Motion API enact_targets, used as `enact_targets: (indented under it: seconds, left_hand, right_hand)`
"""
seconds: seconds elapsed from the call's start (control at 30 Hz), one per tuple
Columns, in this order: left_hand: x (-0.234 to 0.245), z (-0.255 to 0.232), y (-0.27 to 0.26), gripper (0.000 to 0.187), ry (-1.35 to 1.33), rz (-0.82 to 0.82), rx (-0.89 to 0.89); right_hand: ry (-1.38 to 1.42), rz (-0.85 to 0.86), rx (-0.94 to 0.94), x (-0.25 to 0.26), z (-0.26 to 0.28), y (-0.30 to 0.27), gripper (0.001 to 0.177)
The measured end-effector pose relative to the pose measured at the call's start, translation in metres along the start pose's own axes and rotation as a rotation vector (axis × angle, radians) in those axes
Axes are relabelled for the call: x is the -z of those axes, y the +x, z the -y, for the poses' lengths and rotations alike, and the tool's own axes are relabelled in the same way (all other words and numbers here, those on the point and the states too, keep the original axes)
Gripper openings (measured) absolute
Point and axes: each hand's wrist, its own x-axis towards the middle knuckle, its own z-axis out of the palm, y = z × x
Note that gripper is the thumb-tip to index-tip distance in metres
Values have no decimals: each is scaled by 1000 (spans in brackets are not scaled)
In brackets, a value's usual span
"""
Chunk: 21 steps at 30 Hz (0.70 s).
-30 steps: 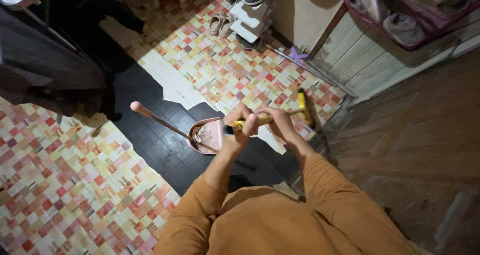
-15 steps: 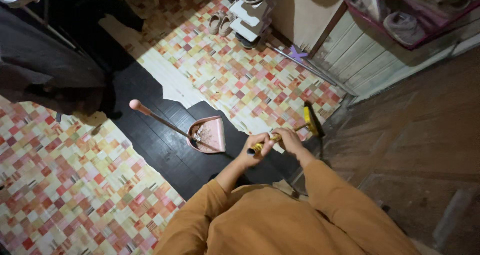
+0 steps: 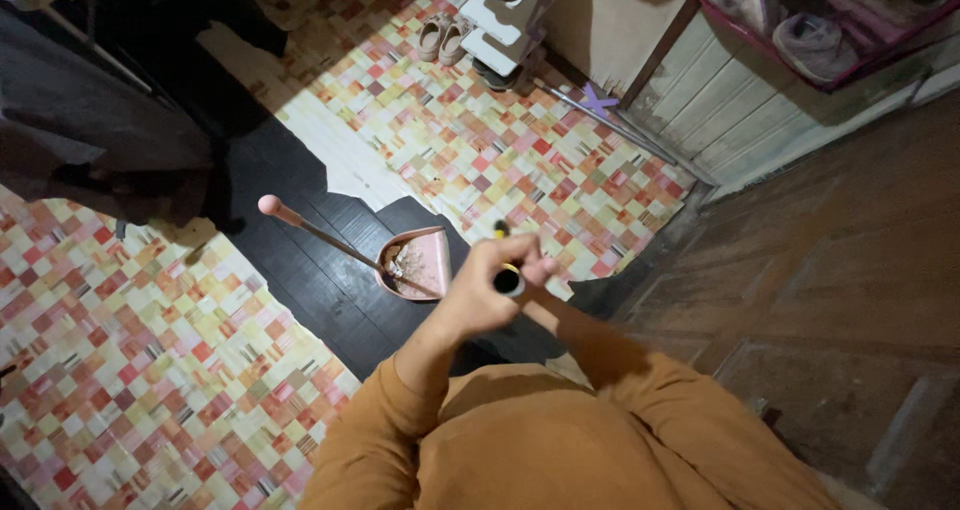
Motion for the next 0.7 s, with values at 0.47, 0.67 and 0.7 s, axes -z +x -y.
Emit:
enact_targets:
  seconds: [0.47,0.67,0.7]
  left_hand:
    - [8,13,-12,33,-35,-129,-283]
    - [-18,153,-12,30,-128,-179,-171]
    - [-25,176,-11,29,-99,-132,-191]
  right_hand:
    - [-363,133,208,40,4,43,23]
    - [-525,68,-269,104,-85,18,29]
    - [-538,54,-454,109,-90,10,27]
